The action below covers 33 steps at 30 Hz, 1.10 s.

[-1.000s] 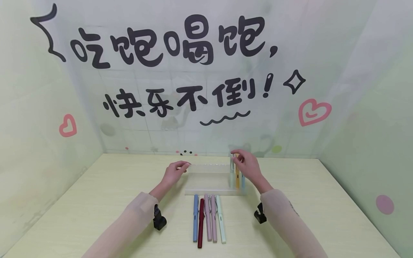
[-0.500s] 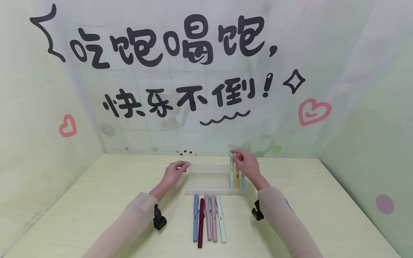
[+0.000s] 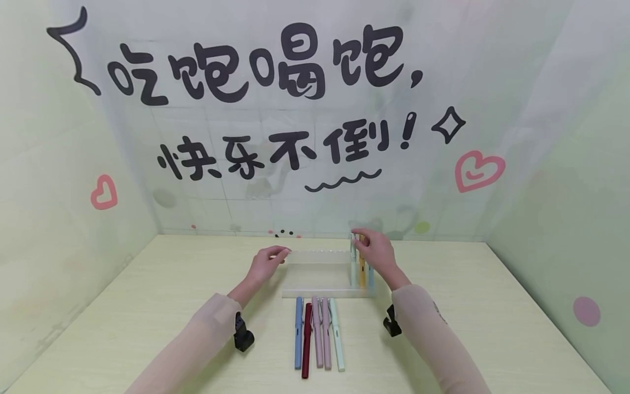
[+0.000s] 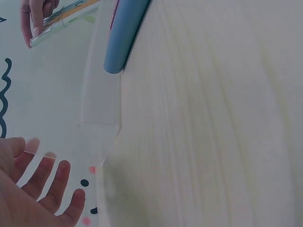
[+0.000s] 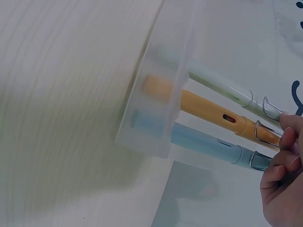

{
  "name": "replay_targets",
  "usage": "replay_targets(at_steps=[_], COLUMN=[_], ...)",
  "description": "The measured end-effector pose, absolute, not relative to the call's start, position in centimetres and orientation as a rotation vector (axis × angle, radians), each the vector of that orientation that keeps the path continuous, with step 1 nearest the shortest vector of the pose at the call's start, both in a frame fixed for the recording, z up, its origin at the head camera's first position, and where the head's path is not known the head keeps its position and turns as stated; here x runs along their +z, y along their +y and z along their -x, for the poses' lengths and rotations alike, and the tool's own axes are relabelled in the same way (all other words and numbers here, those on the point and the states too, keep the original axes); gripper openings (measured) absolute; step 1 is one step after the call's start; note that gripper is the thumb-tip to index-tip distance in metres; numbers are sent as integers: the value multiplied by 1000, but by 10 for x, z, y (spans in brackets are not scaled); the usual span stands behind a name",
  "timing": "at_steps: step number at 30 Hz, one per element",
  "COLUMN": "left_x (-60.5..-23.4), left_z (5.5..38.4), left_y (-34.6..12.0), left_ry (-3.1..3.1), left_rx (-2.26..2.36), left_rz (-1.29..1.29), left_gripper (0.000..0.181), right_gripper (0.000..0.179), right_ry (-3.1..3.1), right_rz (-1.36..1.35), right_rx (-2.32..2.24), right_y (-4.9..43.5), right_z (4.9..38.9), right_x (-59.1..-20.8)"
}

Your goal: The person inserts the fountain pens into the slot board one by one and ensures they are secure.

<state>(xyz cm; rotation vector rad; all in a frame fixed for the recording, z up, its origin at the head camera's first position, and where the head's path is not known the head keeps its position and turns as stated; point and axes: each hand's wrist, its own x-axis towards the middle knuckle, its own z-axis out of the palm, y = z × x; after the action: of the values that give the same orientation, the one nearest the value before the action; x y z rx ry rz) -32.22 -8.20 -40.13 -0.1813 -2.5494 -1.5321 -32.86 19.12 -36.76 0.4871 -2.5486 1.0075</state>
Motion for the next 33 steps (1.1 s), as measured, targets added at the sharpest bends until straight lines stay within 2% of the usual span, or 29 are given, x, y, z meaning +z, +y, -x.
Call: replay_targets(at_steps=[9, 17, 33], left_x=[-402, -401, -400], left_z=[322, 321, 319], left_y=[-82, -81, -83], left_ry=[-2555, -2554, -2538], left_rx=[-1536, -1534, -1526], left_rz=[177, 177, 209], left_gripper=[27, 27, 27], right_gripper=[29, 22, 8], right_ry=[-2490, -2402, -2654], right_rz=[-491, -557, -765], right_rx=[1037, 1116, 1200], right_y=[193, 194, 178], right_z=[326, 312, 276], right_x=[-367, -367, -398])
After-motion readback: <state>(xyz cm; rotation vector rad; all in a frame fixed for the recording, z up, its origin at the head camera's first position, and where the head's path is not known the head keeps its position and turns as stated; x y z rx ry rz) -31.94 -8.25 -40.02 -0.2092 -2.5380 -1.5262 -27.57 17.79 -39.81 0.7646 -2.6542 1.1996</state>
